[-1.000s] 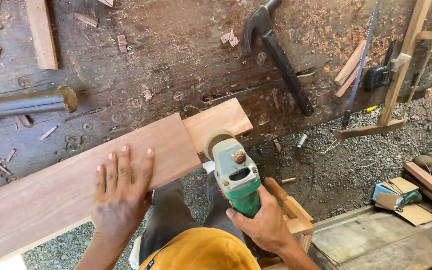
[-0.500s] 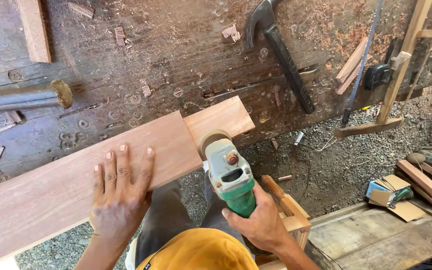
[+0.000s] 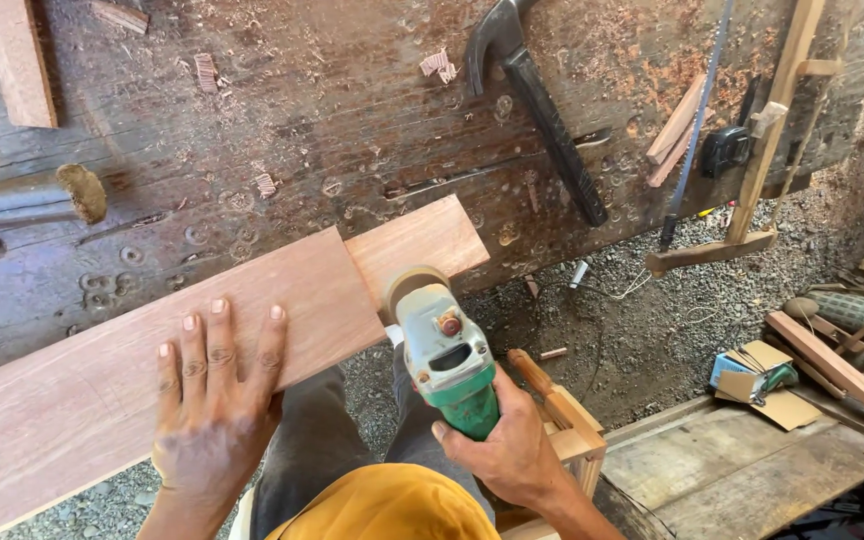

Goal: Sand and shape a wooden furniture component using an angle grinder with a sanding disc.

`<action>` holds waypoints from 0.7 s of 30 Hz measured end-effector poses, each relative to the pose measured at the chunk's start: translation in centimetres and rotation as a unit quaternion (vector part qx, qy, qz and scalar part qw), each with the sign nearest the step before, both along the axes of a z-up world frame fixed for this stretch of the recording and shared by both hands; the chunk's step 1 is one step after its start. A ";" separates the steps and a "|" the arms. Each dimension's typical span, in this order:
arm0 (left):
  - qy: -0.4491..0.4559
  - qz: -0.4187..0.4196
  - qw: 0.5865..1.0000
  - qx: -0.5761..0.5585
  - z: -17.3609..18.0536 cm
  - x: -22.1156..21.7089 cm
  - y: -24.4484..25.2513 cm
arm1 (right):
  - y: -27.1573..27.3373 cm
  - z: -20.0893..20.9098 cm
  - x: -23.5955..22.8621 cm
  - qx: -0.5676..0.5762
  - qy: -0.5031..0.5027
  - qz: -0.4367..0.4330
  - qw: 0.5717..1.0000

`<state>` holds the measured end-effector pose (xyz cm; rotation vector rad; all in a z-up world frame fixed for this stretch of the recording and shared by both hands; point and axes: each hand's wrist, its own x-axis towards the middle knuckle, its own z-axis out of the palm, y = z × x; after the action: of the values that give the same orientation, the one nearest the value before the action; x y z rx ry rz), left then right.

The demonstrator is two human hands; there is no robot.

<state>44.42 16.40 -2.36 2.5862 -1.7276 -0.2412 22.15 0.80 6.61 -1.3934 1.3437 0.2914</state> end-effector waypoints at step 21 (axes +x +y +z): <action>-0.037 -0.006 0.999 0.002 -1.3 -1.0 0.8 | -4.0 -1.0 -6.7 -0.109 0.030 -0.144 0.983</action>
<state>43.43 17.21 -3.62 2.6200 -1.7689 -0.1517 15.45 -3.22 5.56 -1.3531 1.6444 -0.0086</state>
